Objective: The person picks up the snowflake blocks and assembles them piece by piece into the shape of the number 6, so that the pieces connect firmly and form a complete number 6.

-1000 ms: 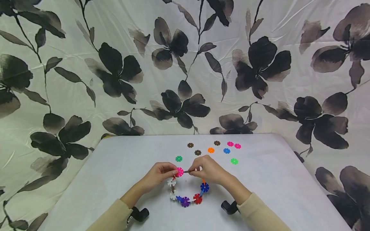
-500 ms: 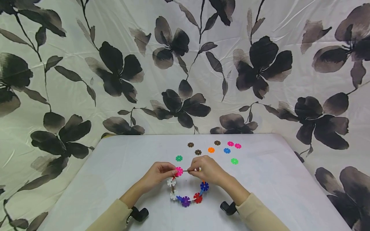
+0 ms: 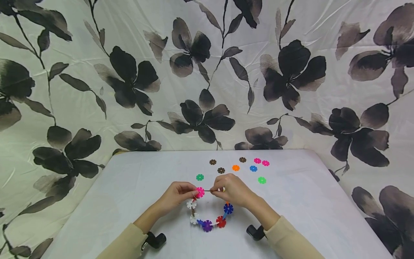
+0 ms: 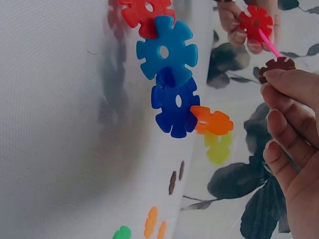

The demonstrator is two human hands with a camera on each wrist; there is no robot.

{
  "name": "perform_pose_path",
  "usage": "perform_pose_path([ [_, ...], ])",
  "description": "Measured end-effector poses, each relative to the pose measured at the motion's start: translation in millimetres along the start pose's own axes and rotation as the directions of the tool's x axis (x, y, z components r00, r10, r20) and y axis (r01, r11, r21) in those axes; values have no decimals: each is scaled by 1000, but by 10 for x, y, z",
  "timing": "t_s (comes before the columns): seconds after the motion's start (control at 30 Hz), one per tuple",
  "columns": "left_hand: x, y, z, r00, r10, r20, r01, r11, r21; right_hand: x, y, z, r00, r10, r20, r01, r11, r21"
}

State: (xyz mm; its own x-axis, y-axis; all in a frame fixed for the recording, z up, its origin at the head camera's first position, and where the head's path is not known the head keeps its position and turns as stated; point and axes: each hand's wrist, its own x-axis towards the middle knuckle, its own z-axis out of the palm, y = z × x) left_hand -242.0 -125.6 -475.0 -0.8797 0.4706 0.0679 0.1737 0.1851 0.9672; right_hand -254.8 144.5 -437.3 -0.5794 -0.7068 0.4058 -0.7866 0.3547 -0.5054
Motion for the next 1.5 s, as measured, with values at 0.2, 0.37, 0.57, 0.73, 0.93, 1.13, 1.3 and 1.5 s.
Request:
perform_pose_path([
  [0.2, 8, 5, -6, 1000, 0, -4, 0, 1000, -1, 4, -9, -2, 1000, -12, 3, 12, 1000, -2],
  [0.37, 7, 9, -6, 1000, -5, -6, 5, 1000, 0, 10, -17, 8, 1000, -1, 18, 2, 1000, -23],
  [0.57, 6, 11, 2, 1000, -11, 0, 11, 1000, 3, 12, -36, 9, 999, 12, 32, -11, 999, -48],
  [0.73, 16, 6, 5, 1000, -21, -3, 21, 1000, 14, 10, -43, 7, 1000, 1, 30, 0, 999, -42],
  [0.93, 17, 10, 10, 1000, -27, -11, 27, 1000, 15, 5, 10, 13, 999, -33, 13, 33, 999, 20],
  [1.13, 14, 8, 17, 999, -34, -17, 34, 999, 17, -6, 8, -1, 1000, -19, 13, 18, 997, 72],
  [1.3, 18, 5, 29, 999, -35, -23, 36, 999, 24, 1, -2, -5, 1000, -17, 19, 15, 997, 72],
  [1.5, 14, 31, 39, 999, -41, -30, 42, 999, 29, 9, -13, 3, 999, -32, 14, 31, 998, 49],
])
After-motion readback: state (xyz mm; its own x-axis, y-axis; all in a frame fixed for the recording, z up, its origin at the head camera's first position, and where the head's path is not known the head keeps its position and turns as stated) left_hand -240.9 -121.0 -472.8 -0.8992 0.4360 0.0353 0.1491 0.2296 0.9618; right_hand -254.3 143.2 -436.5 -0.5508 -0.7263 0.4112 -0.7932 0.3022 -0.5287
